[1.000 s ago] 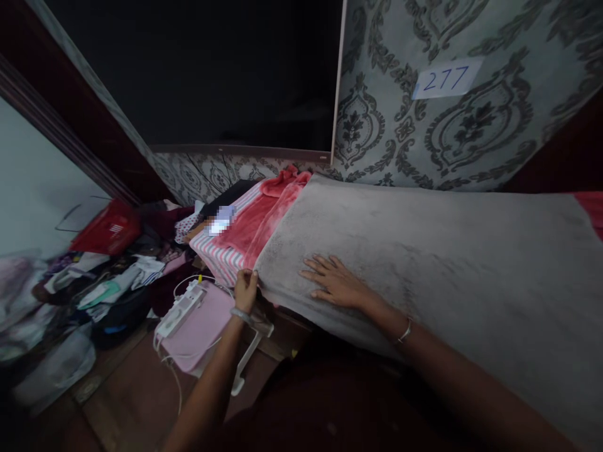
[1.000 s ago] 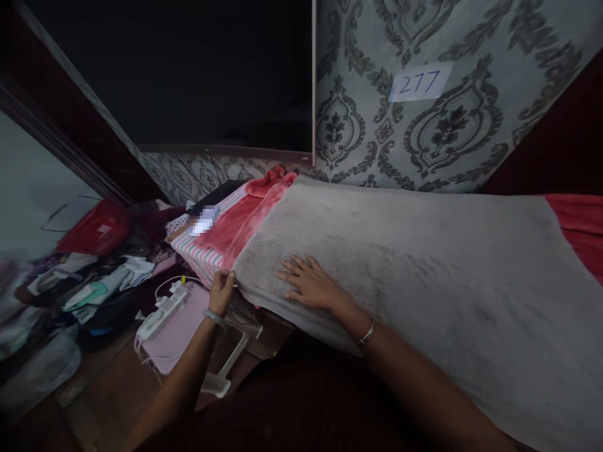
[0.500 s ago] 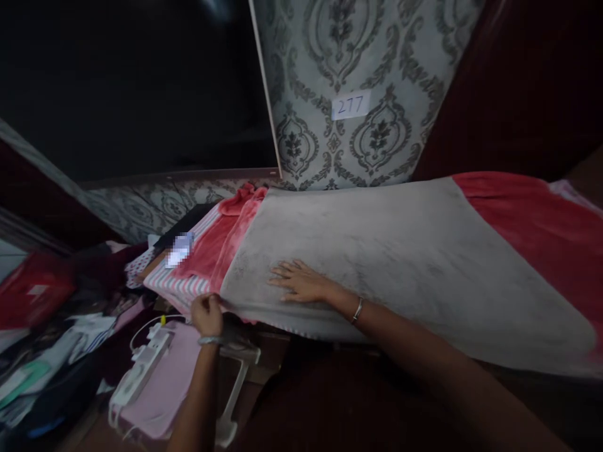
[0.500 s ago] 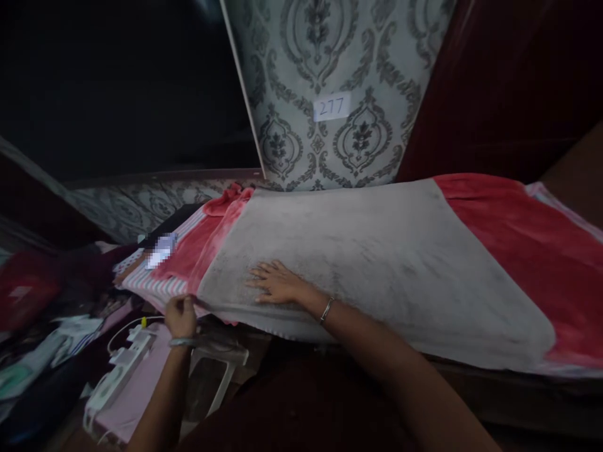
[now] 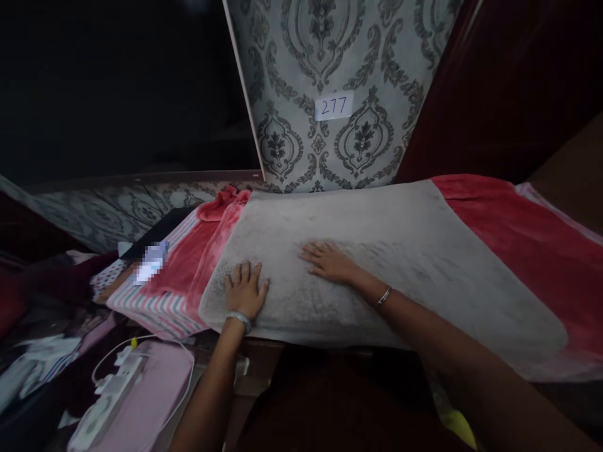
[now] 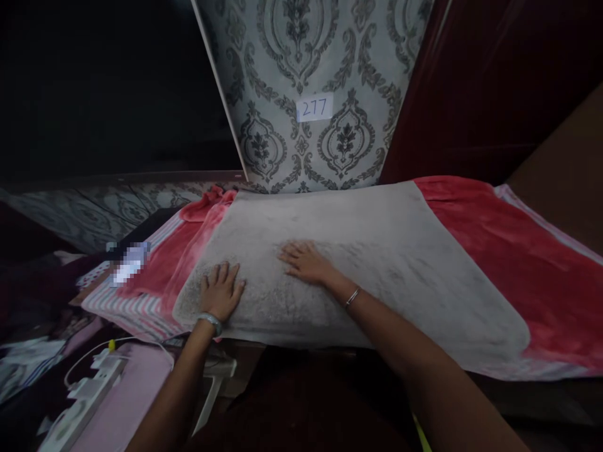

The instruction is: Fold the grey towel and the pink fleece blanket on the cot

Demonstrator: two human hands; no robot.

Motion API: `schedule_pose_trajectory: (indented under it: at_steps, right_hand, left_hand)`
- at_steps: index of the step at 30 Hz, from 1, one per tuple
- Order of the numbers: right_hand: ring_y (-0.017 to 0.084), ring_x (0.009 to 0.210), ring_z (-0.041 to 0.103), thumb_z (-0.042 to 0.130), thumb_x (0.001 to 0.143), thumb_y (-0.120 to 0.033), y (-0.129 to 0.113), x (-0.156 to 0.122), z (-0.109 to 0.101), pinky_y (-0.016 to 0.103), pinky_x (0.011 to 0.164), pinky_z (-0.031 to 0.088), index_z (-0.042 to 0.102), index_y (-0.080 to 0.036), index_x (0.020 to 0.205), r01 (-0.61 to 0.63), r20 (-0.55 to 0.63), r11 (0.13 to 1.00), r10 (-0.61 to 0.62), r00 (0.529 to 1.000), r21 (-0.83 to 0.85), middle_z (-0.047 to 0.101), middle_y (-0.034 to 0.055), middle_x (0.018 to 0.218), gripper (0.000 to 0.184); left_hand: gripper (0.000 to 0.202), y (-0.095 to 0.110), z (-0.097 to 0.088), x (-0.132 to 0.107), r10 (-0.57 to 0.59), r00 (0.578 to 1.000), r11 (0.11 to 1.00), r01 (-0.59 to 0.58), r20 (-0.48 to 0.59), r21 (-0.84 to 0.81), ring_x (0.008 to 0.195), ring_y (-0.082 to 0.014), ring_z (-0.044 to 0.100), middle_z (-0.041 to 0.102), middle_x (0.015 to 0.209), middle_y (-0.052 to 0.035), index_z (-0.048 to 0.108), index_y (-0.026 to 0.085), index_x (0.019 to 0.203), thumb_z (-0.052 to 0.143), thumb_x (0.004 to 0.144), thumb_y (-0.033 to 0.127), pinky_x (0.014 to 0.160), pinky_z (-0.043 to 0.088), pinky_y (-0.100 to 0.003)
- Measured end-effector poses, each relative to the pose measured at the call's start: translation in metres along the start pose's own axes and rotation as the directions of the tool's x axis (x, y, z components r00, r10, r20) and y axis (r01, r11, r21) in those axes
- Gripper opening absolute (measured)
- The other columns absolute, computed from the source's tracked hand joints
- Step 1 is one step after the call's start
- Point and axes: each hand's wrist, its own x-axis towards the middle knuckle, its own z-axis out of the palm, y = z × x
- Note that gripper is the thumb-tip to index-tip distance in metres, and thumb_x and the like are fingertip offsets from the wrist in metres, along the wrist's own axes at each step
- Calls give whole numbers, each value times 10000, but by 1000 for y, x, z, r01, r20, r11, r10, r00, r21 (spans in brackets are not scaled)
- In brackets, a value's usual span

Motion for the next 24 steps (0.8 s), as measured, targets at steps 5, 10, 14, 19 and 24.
schedule_pose_trajectory:
  at_steps: [5,10,14,19,24]
  right_hand:
    - [381,1539,183,304,1050,-521,46,3,-17,695,1182,167,352,-255,1606,-399,-75,915,395,916,-58,224,111,1676,618]
    - [354,1550,156,353,1043,-543,17,-2,-8,660,1207,142,356,-309,1601,-210,-78,974,203,976,-87,216,72,1683,606]
    - [298,1556,160,327,1054,-540,36,-29,-6,595,1229,168,308,-334,1615,-190,-51,978,186,981,-87,215,30,1685,598]
    - [303,1542,215,278,1065,-481,124,-107,-33,601,1216,204,337,-302,1607,-602,-113,788,591,799,-133,244,44,1677,574]
    - [384,1519,246,243,1054,-540,154,-156,-43,673,1144,286,376,-251,1594,-872,-249,485,838,486,-69,286,138,1655,627]
  left_hand:
    - [615,-2,-1,-4,-10,1000,999,10,0,32,1527,-395,278,367,1634,-135,464,226,1537,401,991,501,1200,242,-655]
    - [601,-2,-3,-1,-28,999,999,27,17,41,1527,-387,282,372,1631,-135,471,228,1535,435,987,473,1206,247,-642]
    - [586,0,-3,2,-22,1000,994,21,11,108,1526,-386,284,365,1633,-144,450,198,1546,408,1005,419,1200,264,-630]
    - [581,-2,-3,4,-16,1000,987,11,27,161,1523,-374,295,371,1631,-144,435,196,1554,398,1009,393,1192,288,-617]
    - [565,-7,-7,23,-8,999,997,5,35,73,1494,-351,365,396,1620,-138,490,205,1518,389,1006,421,1173,352,-585]
